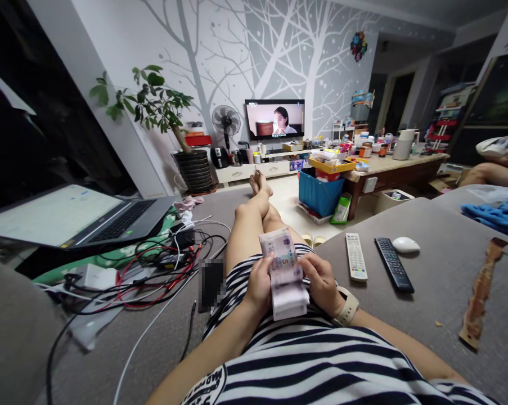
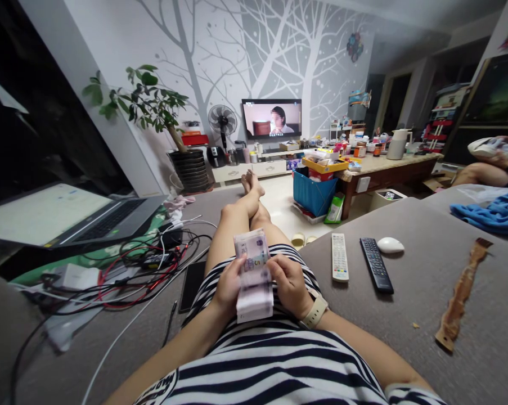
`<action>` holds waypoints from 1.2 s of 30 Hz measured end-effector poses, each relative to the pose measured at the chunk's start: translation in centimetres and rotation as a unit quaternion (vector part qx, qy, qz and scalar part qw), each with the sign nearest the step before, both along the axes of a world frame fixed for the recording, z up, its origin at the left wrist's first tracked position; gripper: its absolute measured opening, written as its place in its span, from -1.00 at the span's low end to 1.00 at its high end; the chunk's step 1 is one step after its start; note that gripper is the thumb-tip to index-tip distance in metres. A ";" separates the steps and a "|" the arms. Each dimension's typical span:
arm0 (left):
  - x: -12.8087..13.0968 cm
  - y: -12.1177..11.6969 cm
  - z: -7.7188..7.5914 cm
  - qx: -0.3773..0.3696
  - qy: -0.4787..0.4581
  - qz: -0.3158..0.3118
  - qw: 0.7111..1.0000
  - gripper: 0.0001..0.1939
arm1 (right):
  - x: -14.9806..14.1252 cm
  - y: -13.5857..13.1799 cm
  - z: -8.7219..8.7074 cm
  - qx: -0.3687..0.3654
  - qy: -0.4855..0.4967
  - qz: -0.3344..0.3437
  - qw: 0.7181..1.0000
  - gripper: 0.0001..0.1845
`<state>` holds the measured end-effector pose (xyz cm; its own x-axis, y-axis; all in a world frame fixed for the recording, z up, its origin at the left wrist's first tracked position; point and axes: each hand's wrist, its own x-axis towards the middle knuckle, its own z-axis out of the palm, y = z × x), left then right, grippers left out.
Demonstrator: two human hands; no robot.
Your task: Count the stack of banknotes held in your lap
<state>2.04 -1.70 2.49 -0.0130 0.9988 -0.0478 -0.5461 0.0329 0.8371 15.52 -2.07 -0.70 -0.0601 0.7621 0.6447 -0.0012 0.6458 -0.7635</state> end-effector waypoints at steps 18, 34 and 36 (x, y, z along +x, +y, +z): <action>0.1 0.0 -0.8 -0.009 -0.019 -0.037 0.999 -0.75 | -0.4 1.4 -0.7 -0.074 -0.008 -0.108 0.991 -0.67; 0.0 0.0 -0.5 -0.014 0.007 0.012 1.000 -0.78 | -0.2 0.4 -0.1 -0.018 -0.013 -0.076 0.997 -0.69; 0.1 0.0 -0.4 -0.016 0.012 0.011 1.000 -0.81 | -0.2 0.5 -0.1 -0.015 -0.012 -0.074 0.997 -0.70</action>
<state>2.10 -1.75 2.12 -0.0373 0.9962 -0.0793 -0.5268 0.0478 0.8487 15.37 -1.62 -0.84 0.0385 0.7832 0.6206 0.1110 0.6139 -0.7816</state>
